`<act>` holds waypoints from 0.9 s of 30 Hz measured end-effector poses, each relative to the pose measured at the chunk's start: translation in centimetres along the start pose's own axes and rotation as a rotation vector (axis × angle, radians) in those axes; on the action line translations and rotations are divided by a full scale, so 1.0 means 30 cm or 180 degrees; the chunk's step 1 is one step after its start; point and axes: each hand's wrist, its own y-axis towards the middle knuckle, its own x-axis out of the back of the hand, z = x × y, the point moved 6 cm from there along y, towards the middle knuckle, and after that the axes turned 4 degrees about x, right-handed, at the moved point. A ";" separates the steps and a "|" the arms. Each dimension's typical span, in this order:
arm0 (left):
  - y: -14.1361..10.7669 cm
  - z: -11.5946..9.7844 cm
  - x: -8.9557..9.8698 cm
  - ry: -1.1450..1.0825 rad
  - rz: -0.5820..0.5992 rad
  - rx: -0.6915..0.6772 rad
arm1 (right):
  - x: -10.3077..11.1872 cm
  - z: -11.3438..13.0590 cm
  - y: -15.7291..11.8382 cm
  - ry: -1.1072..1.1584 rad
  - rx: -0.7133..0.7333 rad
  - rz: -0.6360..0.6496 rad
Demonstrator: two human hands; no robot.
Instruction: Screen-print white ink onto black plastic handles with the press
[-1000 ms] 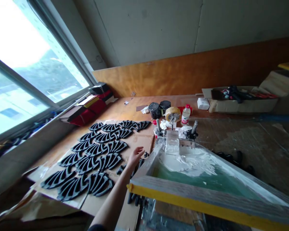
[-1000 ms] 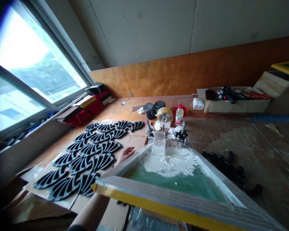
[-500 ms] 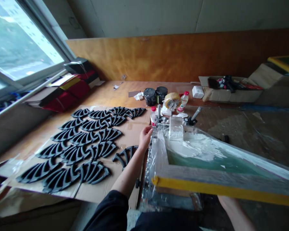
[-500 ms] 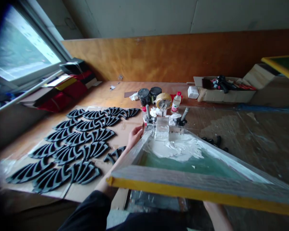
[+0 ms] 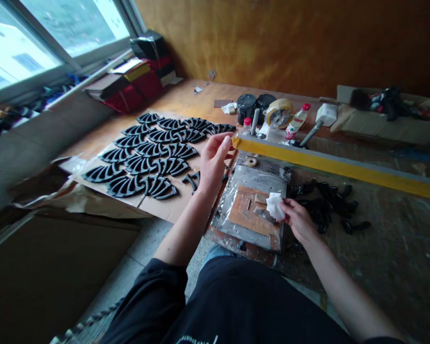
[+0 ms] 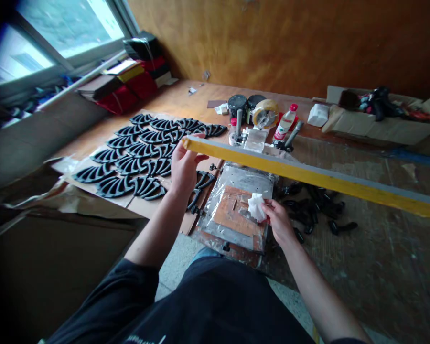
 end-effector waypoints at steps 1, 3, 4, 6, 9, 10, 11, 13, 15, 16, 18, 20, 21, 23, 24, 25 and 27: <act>-0.008 -0.024 -0.009 -0.0001 0.0012 -0.0061 | -0.004 -0.006 -0.004 0.0035 -0.0004 0.0054; -0.019 -0.060 -0.025 -0.0015 0.0038 -0.0142 | -0.009 -0.016 -0.015 0.0113 -0.0032 0.0139; -0.023 -0.072 -0.031 -0.0021 0.0046 -0.0166 | -0.012 -0.020 -0.020 0.0148 -0.0051 0.0175; -0.027 -0.084 -0.042 -0.0021 0.0066 -0.0183 | -0.015 -0.024 -0.031 0.0195 -0.0072 0.0249; -0.026 -0.079 -0.052 -0.0067 0.0108 -0.0126 | -0.017 -0.021 -0.045 0.0217 -0.0056 0.0319; -0.024 -0.072 -0.054 -0.0100 0.0122 -0.0083 | -0.016 -0.018 -0.048 0.0212 -0.0037 0.0306; -0.022 -0.064 -0.057 -0.0134 0.0140 -0.0028 | -0.015 -0.014 -0.051 0.0197 -0.0011 0.0279; -0.018 -0.043 -0.059 -0.0188 0.0168 0.0091 | -0.012 -0.004 -0.058 0.0141 0.0075 0.0204; -0.016 -0.018 -0.057 -0.0228 0.0181 0.0209 | -0.014 0.007 -0.065 0.0087 0.0176 0.0159; -0.016 -0.004 -0.054 -0.0257 0.0186 0.0270 | -0.015 0.012 -0.068 0.0067 0.0213 0.0153; -0.017 0.025 -0.048 -0.0322 0.0195 0.0406 | -0.018 0.017 -0.073 0.0031 0.0232 0.0134; -0.020 0.052 -0.042 -0.0369 0.0226 0.0549 | -0.019 0.017 -0.074 -0.0039 0.0225 0.0093; -0.023 0.060 -0.039 -0.0386 0.0239 0.0599 | -0.021 0.016 -0.072 -0.0097 0.0236 0.0074; -0.027 0.062 -0.035 -0.0421 0.0242 0.0609 | -0.025 0.010 -0.063 -0.0236 0.0279 0.0048; -0.029 0.054 -0.036 -0.0440 0.0250 0.0559 | -0.028 0.004 -0.056 -0.0306 0.0303 0.0031; -0.031 0.040 -0.037 -0.0462 0.0258 0.0480 | -0.030 -0.003 -0.047 -0.0366 0.0324 0.0011; -0.036 0.001 -0.043 -0.0477 0.0295 0.0294 | -0.033 -0.025 -0.026 -0.0438 0.0348 -0.0005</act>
